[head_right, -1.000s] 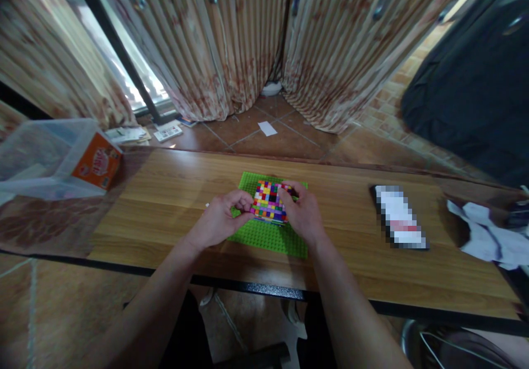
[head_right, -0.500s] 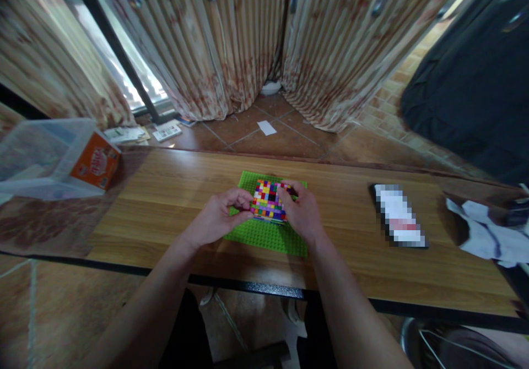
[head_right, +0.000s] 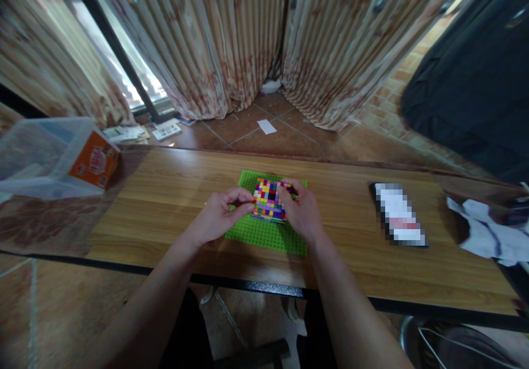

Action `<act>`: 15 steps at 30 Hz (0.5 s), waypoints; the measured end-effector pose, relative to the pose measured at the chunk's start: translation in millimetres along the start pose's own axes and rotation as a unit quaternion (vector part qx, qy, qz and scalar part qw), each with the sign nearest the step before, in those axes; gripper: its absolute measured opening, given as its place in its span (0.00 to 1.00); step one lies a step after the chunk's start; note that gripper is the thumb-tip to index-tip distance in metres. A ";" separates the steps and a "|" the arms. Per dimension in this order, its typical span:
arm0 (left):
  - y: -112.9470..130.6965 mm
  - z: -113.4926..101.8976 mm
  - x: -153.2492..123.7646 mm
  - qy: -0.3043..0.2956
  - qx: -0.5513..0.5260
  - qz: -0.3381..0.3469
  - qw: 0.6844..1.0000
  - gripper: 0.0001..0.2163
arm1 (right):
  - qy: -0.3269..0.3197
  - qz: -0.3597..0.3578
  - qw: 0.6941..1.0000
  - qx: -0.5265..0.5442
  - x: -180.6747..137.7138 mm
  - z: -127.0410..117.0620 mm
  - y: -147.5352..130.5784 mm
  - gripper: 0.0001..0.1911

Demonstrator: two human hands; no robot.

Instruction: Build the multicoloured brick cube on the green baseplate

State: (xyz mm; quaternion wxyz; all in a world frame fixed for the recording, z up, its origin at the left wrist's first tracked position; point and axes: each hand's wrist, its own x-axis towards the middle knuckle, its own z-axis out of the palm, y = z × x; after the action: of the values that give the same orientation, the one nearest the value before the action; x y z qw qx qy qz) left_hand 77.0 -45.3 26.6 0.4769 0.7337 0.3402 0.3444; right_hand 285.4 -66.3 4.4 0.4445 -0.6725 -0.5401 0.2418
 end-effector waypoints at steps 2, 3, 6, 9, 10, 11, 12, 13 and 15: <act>-1.0 0.3 0.8 0.003 -0.012 -0.006 1.000 0.02 | 0.000 0.000 1.000 -0.003 -0.1 0.0 -0.1 0.20; -1.9 0.6 1.5 0.005 -0.022 -0.010 1.000 0.02 | 0.000 0.001 1.000 -0.004 -0.1 0.1 0.1 0.20; -6.1 2.1 4.3 0.012 -0.067 -0.035 0.997 0.03 | -0.001 0.002 1.000 -0.004 -0.4 0.5 0.9 0.20; -10.4 3.9 7.2 0.018 -0.118 -0.073 0.990 0.05 | 0.002 -0.004 1.000 0.000 -1.2 1.0 0.7 0.20; -11.2 4.5 8.0 0.020 -0.130 -0.083 0.988 0.05 | 0.002 -0.004 1.000 -0.001 -1.5 1.2 0.5 0.20; -11.5 4.9 8.5 0.022 -0.138 -0.092 0.986 0.06 | 0.003 -0.002 1.000 -0.001 -1.8 1.3 0.2 0.21; -11.5 5.2 8.8 0.024 -0.142 -0.098 0.985 0.06 | 0.003 0.000 1.000 0.000 -2.1 1.5 -0.2 0.21; -11.1 5.5 9.1 0.026 -0.144 -0.102 0.984 0.06 | 0.003 0.000 1.000 -0.001 -2.4 1.6 -0.5 0.21; -9.7 5.8 9.3 0.031 -0.143 -0.108 0.983 0.06 | 0.003 -0.002 1.000 -0.004 -2.9 1.9 -1.1 0.22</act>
State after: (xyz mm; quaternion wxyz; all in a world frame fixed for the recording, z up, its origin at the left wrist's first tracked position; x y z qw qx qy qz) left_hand 85.1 -37.3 17.4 0.6004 0.6056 0.3795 0.3589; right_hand 282.5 -68.4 3.9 0.4443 -0.6737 -0.5411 0.2365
